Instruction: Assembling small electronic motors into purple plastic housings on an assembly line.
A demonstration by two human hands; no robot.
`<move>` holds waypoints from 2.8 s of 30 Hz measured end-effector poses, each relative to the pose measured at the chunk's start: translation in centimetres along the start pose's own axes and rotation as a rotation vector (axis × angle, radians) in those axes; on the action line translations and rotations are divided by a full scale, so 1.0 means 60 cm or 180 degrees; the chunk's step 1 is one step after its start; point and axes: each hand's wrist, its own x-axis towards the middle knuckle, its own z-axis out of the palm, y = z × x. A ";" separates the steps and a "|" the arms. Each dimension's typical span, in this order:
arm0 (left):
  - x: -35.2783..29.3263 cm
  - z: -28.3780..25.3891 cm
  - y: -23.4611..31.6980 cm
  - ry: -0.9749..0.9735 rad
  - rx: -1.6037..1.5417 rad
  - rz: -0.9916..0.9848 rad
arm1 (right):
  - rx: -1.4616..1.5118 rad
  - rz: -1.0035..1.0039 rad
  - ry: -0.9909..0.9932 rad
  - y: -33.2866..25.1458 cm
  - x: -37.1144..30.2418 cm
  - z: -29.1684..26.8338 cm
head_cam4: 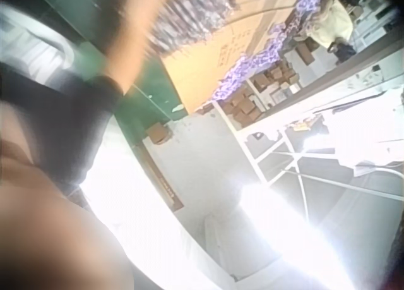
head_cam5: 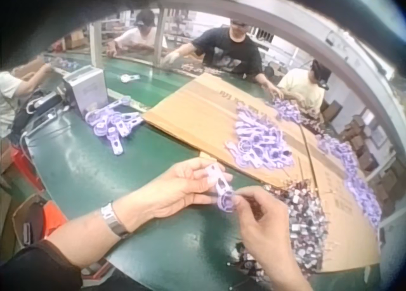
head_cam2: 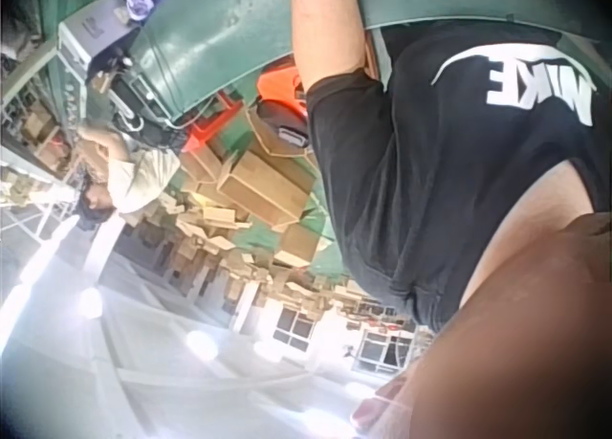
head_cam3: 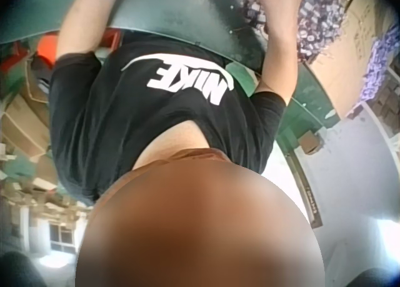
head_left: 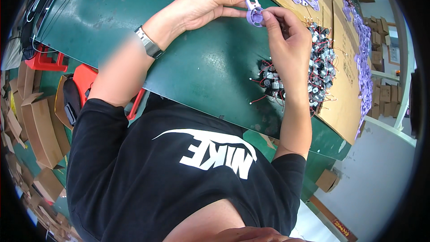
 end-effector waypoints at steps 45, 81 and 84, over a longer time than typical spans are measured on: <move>-0.002 0.010 -0.007 0.0059 0.0401 0.0124 | -0.1025 -0.0646 0.0170 -0.001 0.005 0.007; 0.002 -0.002 -0.010 0.0401 0.1220 0.0102 | -0.1988 -0.1084 -0.0106 0.069 -0.031 0.044; 0.000 0.004 -0.008 0.0416 0.1032 0.0034 | -0.1938 -0.0986 -0.0068 0.054 -0.028 0.043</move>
